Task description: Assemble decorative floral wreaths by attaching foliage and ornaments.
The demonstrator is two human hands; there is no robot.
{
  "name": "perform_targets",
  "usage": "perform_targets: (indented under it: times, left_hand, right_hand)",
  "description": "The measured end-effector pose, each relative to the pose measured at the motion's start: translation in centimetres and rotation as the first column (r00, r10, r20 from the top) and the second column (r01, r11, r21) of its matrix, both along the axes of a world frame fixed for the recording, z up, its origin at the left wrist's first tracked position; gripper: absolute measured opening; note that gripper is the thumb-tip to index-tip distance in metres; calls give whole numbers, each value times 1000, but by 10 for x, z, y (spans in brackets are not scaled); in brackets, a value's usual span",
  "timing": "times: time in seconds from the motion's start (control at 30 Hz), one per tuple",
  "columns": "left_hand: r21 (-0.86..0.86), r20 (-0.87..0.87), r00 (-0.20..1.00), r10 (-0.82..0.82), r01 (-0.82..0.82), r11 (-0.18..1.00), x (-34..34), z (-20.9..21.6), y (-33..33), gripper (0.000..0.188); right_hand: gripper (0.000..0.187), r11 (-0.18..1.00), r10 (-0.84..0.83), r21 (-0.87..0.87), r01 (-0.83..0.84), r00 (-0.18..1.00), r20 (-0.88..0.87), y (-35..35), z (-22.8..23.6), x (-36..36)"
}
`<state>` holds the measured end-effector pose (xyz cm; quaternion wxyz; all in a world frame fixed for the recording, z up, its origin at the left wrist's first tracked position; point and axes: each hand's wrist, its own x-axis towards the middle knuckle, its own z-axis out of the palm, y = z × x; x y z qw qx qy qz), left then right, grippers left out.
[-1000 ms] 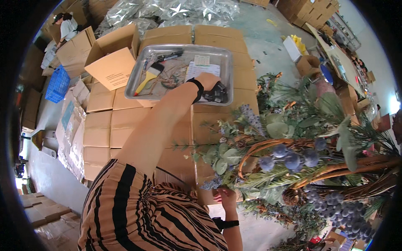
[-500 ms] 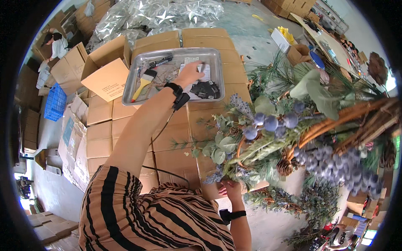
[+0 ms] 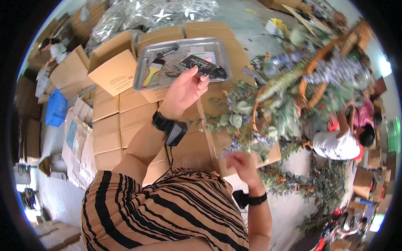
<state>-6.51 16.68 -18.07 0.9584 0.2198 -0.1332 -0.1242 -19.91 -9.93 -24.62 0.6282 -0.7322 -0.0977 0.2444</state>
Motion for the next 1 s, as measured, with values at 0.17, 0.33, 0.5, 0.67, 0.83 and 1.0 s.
perform_targets:
  times: [0.17, 0.33, 0.5, 0.67, 0.83, 1.0]
  left_hand:
    - [84, 182, 973, -144, 131, 988, -52, 22, -50, 59]
    - [162, 162, 937, -309, 283, 945, -82, 21, -87, 59]
    - [204, 188, 909, -373, 335, 920, -98, 11, -109, 57]
    - [228, 158, 876, -455, 416, 880, -109, 2, -126, 55]
    - [241, 124, 861, -493, 456, 857, -116, 2, -135, 52]
    - [306, 156, 848, -506, 445, 841, -119, 7, -137, 56]
  right_hand:
    - [22, 844, -485, 369, 388, 847, 217, 35, 54, 16]
    - [21, 606, -635, 652, 455, 770, 54, 30, 65, 0]
    - [18, 487, -644, 766, 419, 765, -9, 6, 61, -25]
    - [24, 382, -553, 870, 313, 831, -56, -4, 65, -47]
    - [19, 443, -593, 836, 323, 805, 4, -13, 60, -58]
    - [17, 584, -662, 659, 474, 748, 48, -18, 60, -65]
